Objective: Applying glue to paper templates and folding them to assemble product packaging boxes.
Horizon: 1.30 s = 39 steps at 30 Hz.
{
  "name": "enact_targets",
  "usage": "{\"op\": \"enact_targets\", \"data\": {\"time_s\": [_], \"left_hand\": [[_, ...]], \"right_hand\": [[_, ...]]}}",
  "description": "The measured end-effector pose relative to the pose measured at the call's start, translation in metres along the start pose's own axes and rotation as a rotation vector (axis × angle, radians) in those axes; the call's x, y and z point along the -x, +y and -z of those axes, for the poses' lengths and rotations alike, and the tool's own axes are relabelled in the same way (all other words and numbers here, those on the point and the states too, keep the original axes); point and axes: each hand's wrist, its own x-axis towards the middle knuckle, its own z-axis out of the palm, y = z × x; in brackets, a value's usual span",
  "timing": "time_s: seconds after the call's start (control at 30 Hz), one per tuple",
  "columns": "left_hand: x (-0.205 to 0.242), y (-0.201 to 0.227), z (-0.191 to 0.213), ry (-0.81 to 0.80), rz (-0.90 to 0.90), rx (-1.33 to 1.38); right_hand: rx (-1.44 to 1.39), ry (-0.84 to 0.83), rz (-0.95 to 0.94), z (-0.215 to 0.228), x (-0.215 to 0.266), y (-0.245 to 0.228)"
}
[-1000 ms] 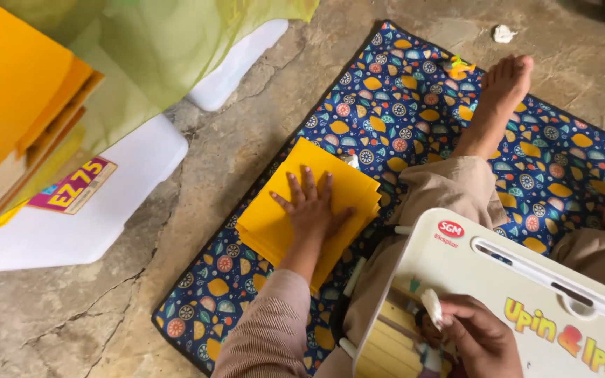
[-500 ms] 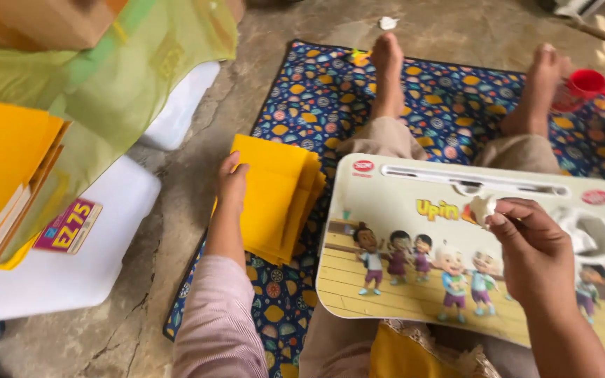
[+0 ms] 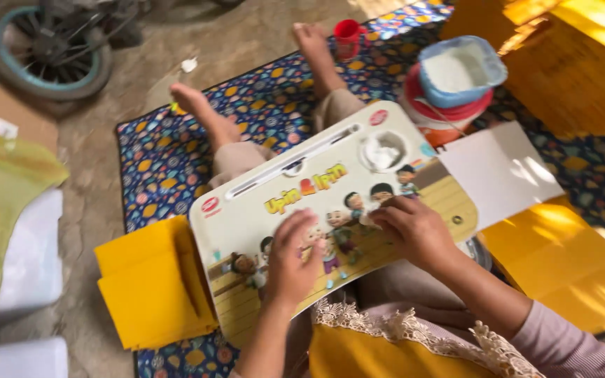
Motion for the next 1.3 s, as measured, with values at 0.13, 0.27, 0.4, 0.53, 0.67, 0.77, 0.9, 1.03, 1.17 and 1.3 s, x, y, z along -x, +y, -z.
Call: {"op": "enact_targets", "data": {"time_s": [0.13, 0.27, 0.4, 0.53, 0.67, 0.77, 0.9, 1.03, 1.17, 1.3], "left_hand": [[-0.001, 0.042, -0.039, -0.290, -0.143, -0.010], [0.007, 0.025, -0.062, -0.430, -0.234, -0.194], [0.002, 0.017, -0.062, -0.481, -0.212, -0.390], [0.000, 0.017, -0.054, -0.518, -0.172, -0.488], [0.001, 0.009, -0.051, -0.571, -0.075, -0.563], [-0.004, 0.027, -0.048, -0.454, -0.081, -0.382], [-0.002, 0.034, -0.059, -0.350, -0.196, -0.245], [0.008, 0.047, -0.069, -0.229, -0.282, -0.101], [-0.002, 0.081, -0.064, -0.205, -0.267, -0.043], [0.006, 0.089, -0.069, -0.209, -0.280, 0.072]], "right_hand": [[-0.026, -0.090, -0.038, 0.025, 0.003, -0.016], [-0.264, -0.141, -0.140, 0.040, 0.017, -0.020], [-0.405, -0.137, -0.144, 0.067, 0.025, -0.016], [-0.497, -0.023, -0.168, 0.097, 0.038, -0.003], [-0.334, 0.064, -0.263, 0.133, 0.077, 0.059], [0.142, 0.096, -0.553, 0.151, 0.118, 0.116], [0.625, -0.163, -1.107, 0.147, 0.192, 0.186], [0.561, -0.312, -1.304, 0.166, 0.157, 0.154], [0.374, -0.143, -1.360, 0.181, 0.187, 0.182], [0.511, -0.379, -1.105, 0.210, 0.221, 0.233]]}}
